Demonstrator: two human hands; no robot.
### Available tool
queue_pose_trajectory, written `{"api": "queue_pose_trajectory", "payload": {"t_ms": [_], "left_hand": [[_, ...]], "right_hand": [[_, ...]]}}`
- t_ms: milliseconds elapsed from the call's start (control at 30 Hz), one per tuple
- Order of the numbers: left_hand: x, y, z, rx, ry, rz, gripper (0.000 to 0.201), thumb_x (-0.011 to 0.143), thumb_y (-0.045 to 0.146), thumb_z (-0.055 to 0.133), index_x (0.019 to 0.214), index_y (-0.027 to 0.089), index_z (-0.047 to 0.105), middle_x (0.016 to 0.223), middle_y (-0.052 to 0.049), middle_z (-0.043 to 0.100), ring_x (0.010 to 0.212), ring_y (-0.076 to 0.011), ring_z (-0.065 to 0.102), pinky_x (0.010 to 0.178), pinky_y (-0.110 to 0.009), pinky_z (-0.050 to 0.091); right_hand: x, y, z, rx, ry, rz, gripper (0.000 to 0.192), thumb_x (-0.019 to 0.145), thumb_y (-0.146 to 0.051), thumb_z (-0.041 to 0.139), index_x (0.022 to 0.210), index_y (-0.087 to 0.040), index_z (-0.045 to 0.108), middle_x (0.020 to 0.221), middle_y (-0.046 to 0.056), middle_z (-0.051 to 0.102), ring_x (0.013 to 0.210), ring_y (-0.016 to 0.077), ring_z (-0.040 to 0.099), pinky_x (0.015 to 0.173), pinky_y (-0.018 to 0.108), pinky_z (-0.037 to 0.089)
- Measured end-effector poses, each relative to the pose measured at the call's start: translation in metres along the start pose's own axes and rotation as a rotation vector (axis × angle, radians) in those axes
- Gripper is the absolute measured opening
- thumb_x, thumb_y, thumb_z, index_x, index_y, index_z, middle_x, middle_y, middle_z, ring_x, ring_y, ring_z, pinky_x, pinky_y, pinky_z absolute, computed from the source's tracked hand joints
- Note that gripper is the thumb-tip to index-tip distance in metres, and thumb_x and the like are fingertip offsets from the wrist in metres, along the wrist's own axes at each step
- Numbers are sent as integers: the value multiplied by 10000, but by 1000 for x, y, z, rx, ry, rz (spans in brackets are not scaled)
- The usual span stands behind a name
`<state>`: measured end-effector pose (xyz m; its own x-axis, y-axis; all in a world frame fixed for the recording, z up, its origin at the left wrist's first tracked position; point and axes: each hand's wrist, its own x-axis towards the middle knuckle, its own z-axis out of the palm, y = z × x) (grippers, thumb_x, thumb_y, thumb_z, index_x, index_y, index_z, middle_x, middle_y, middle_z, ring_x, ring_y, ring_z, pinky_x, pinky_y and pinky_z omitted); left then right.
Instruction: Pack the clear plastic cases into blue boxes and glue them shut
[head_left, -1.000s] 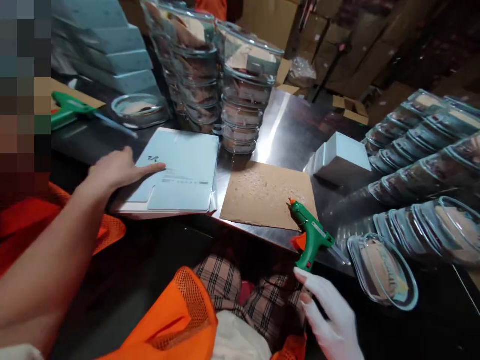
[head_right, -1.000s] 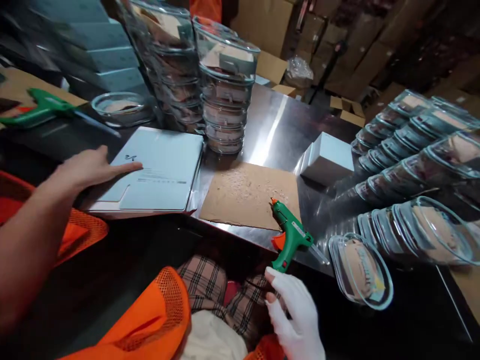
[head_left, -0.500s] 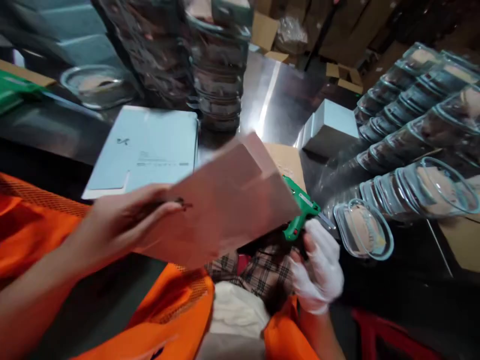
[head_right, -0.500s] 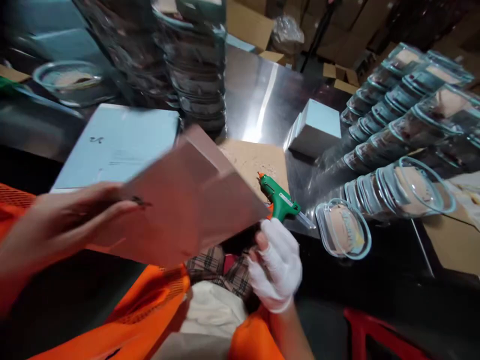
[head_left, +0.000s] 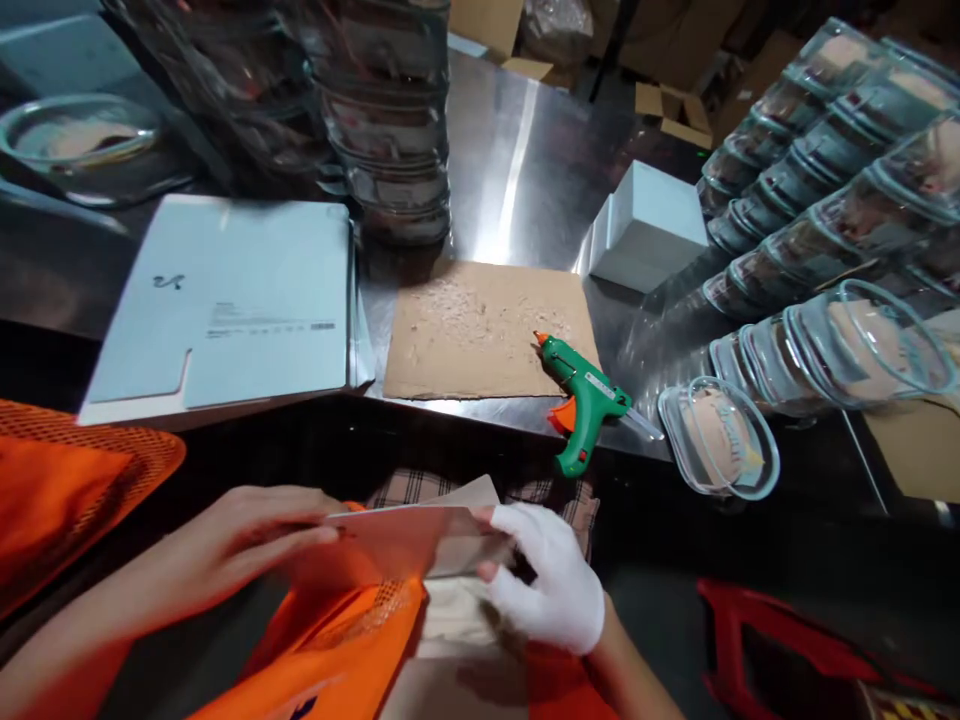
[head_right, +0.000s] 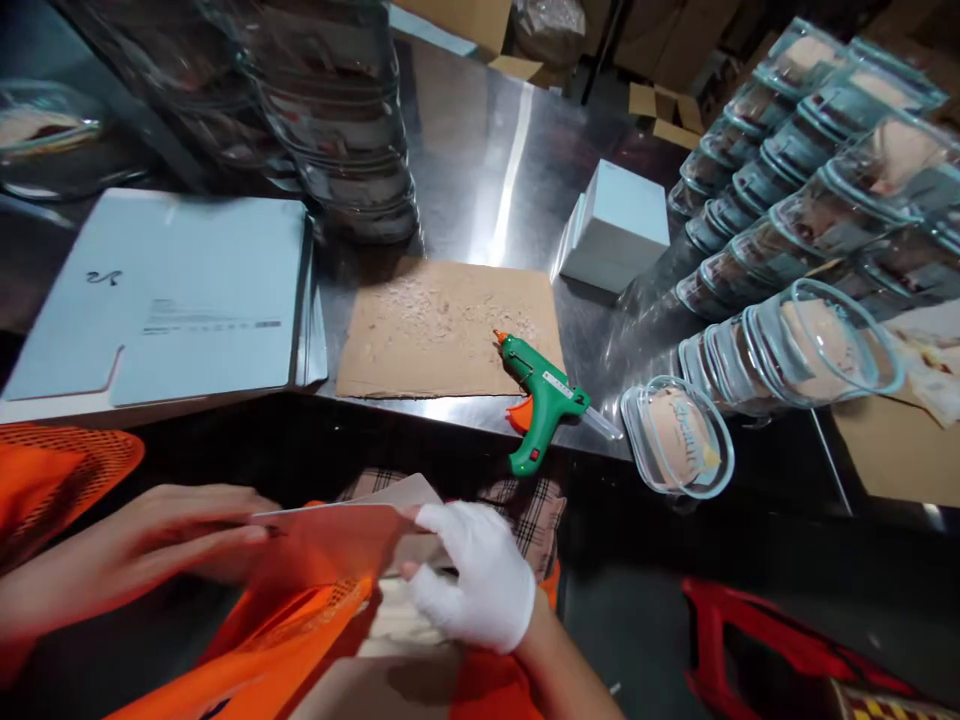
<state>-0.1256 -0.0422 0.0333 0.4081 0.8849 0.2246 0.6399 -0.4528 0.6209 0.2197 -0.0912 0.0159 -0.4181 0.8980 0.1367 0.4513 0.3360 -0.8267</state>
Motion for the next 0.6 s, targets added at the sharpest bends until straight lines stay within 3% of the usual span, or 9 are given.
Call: {"api": "queue_pose_trajectory", "payload": {"t_ms": [67, 100, 200, 267, 333, 400, 433, 500, 600], "left_hand": [[-12, -10, 12, -163, -190, 8, 260, 1038, 421, 594, 1010, 357, 845, 889, 58, 848, 686, -131, 778, 630, -156, 598], [-18, -15, 20, -192, -205, -7, 238, 1046, 356, 598, 1152, 351, 811, 994, 48, 855, 759, -136, 801, 666, -160, 609], [-34, -24, 53, -57, -32, 54, 339, 1056, 309, 579, 1372, 338, 700, 1212, -14, 824, 1014, -180, 807, 838, -223, 634], [-42, -24, 79, 78, -27, 160, 471, 1040, 410, 602, 1496, 293, 609, 1353, -91, 769, 1225, -250, 748, 1053, -347, 594], [-47, -17, 102, 191, -103, 198, 875, 932, 616, 696, 1641, 182, 421, 1509, -205, 651, 1406, -359, 629, 1203, -493, 486], [-51, -10, 115, 248, -213, 207, 1154, 808, 696, 787, 1688, 128, 301, 1529, -256, 614, 1389, -405, 632, 1168, -501, 513], [-52, -7, 115, 253, -263, 213, 1109, 808, 638, 813, 1683, 164, 324, 1478, -227, 663, 1311, -381, 691, 1093, -447, 569], [-54, -7, 103, 211, -308, 222, 836, 874, 456, 789, 1616, 270, 452, 1298, -120, 777, 1084, -286, 790, 907, -320, 631], [-58, -17, 67, 107, -138, 120, 624, 938, 429, 701, 1529, 299, 548, 1303, -82, 778, 1085, -273, 792, 870, -302, 650]], "right_hand": [[-7, 8, 1, 301, -128, 235, 462, 970, -465, 647, 1385, -263, 667, 1231, 96, 805, 1105, 276, 786, 938, 406, 634], [-9, 13, 1, 457, -192, 352, 499, 968, -535, 644, 1386, -266, 674, 1261, 97, 797, 1151, 289, 776, 953, 413, 631], [-13, 26, 5, 728, -398, 522, 623, 914, -727, 651, 1339, -276, 726, 1239, 75, 796, 1179, 318, 756, 1043, 466, 587], [-11, 30, 13, 728, -500, 514, 707, 878, -784, 665, 1338, -253, 741, 1246, 77, 785, 1190, 321, 736, 1128, 476, 524], [-8, 30, 24, 691, -544, 444, 771, 875, -828, 625, 1337, -223, 749, 1257, 85, 776, 1220, 320, 710, 1175, 467, 482], [-8, 28, 30, 628, -600, 345, 772, 865, -859, 598, 1257, -222, 788, 1224, 73, 785, 1207, 313, 708, 1166, 445, 489], [-11, 27, 31, 589, -624, 302, 753, 853, -869, 604, 1188, -227, 811, 1182, 62, 797, 1168, 307, 721, 1132, 426, 516], [-22, 30, 25, 509, -562, 277, 716, 837, -873, 628, 1068, -226, 828, 1089, 55, 816, 1058, 291, 759, 1017, 381, 583], [-46, 38, 11, 378, -76, 355, 658, 903, -847, 578, 1013, -239, 804, 1004, 81, 817, 959, 279, 782, 898, 361, 626]]}}
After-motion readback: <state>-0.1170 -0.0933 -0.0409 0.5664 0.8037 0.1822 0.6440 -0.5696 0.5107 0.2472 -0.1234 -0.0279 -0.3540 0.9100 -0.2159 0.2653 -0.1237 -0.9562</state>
